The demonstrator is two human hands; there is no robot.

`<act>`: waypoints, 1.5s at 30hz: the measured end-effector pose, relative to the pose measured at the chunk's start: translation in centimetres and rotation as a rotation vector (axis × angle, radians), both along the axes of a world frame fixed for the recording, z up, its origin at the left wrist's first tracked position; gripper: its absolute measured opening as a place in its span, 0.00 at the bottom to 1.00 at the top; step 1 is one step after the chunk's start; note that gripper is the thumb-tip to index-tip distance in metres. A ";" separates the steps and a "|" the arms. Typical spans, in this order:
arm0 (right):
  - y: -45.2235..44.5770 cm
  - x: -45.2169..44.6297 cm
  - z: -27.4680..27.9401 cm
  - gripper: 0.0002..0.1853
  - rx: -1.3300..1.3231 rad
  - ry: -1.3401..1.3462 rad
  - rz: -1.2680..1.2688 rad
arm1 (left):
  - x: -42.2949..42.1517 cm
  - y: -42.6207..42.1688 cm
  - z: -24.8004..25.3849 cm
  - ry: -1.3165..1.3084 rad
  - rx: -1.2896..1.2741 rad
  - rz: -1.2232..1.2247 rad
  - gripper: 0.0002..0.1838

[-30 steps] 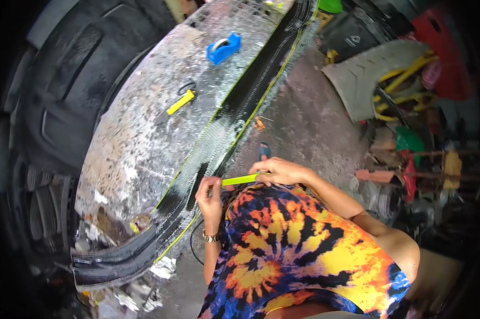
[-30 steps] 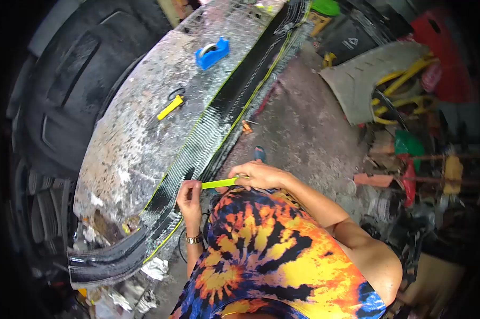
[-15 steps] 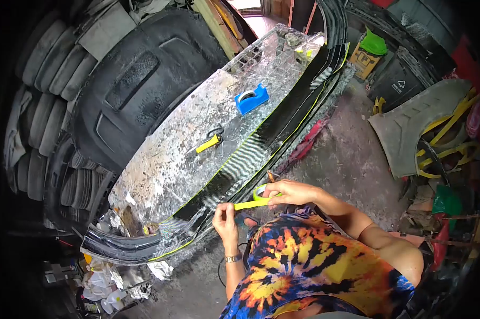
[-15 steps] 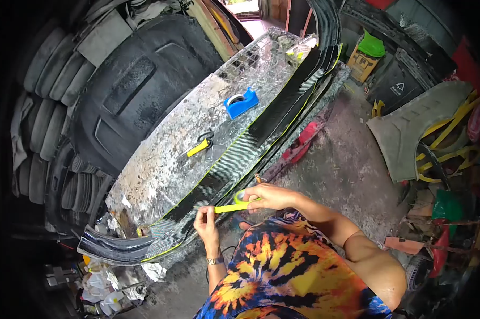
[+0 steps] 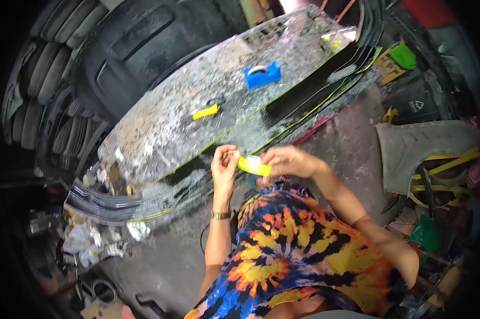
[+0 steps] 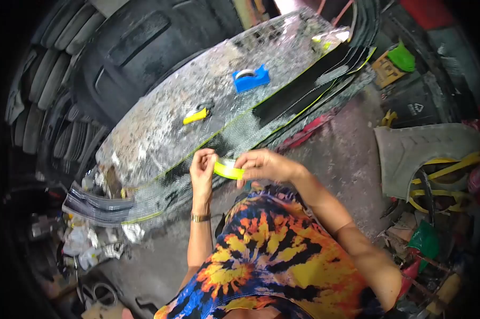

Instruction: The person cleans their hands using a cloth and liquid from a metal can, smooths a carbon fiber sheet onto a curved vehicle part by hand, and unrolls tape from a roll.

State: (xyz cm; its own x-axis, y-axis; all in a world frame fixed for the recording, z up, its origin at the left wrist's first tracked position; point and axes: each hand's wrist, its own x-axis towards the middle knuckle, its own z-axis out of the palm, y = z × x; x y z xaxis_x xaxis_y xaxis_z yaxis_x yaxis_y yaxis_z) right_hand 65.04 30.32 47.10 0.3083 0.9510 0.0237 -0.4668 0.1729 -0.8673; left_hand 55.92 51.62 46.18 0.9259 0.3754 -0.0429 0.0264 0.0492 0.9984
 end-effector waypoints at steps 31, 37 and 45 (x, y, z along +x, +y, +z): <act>-6.1 30.9 -9.2 0.15 -0.432 -0.830 -0.783 | -1.6 -9.4 -5.5 0.132 0.107 0.693 0.07; -14.1 20.4 -9.3 0.09 -0.605 -0.691 -0.569 | -4.0 -8.0 -9.2 0.336 0.302 0.744 0.08; -8.8 12.3 -11.8 0.22 -0.457 -1.297 -0.318 | -5.7 -2.4 -9.0 0.447 0.970 0.516 0.10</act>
